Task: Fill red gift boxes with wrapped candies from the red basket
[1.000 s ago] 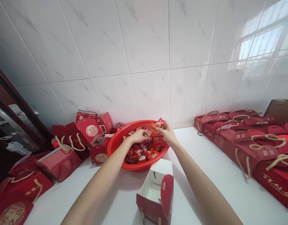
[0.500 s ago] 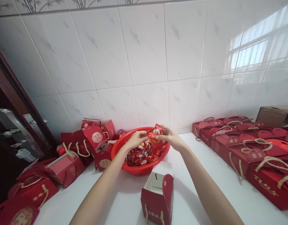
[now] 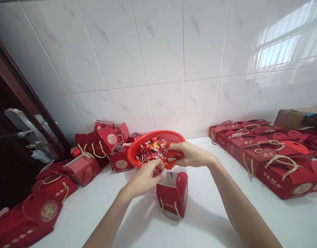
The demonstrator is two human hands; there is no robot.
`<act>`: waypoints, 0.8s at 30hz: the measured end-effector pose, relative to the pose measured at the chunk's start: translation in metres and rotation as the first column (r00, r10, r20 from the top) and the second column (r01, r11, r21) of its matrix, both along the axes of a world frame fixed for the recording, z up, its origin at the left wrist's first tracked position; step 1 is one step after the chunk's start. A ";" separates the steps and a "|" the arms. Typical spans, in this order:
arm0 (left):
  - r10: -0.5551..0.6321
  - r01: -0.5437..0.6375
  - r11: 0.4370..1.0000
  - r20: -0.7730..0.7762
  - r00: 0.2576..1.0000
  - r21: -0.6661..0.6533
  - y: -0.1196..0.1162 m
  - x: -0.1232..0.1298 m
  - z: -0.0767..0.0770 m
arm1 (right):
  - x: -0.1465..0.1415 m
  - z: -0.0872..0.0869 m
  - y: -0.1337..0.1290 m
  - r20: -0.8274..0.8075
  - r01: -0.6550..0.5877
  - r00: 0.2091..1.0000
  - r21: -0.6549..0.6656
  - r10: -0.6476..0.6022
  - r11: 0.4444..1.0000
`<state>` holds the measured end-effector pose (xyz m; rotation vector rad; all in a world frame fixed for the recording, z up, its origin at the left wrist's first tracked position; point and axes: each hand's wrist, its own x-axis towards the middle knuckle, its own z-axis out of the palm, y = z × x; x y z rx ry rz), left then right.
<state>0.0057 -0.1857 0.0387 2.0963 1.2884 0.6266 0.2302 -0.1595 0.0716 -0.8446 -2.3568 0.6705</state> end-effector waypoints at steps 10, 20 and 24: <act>-0.048 0.032 0.992 -0.129 0.990 -0.121 -0.001 -0.004 0.001 | -0.006 -0.012 0.002 0.135 0.018 0.991 -0.032 -0.013 0.999; 0.012 -0.035 0.989 -0.155 0.988 -0.142 0.001 -0.010 0.000 | -0.002 -0.001 -0.002 -0.085 0.023 0.996 -0.015 -0.024 1.000; -0.071 0.047 0.986 -0.155 0.985 -0.159 -0.002 -0.009 0.007 | -0.008 -0.001 0.001 -0.171 -0.179 0.971 -0.068 0.165 0.982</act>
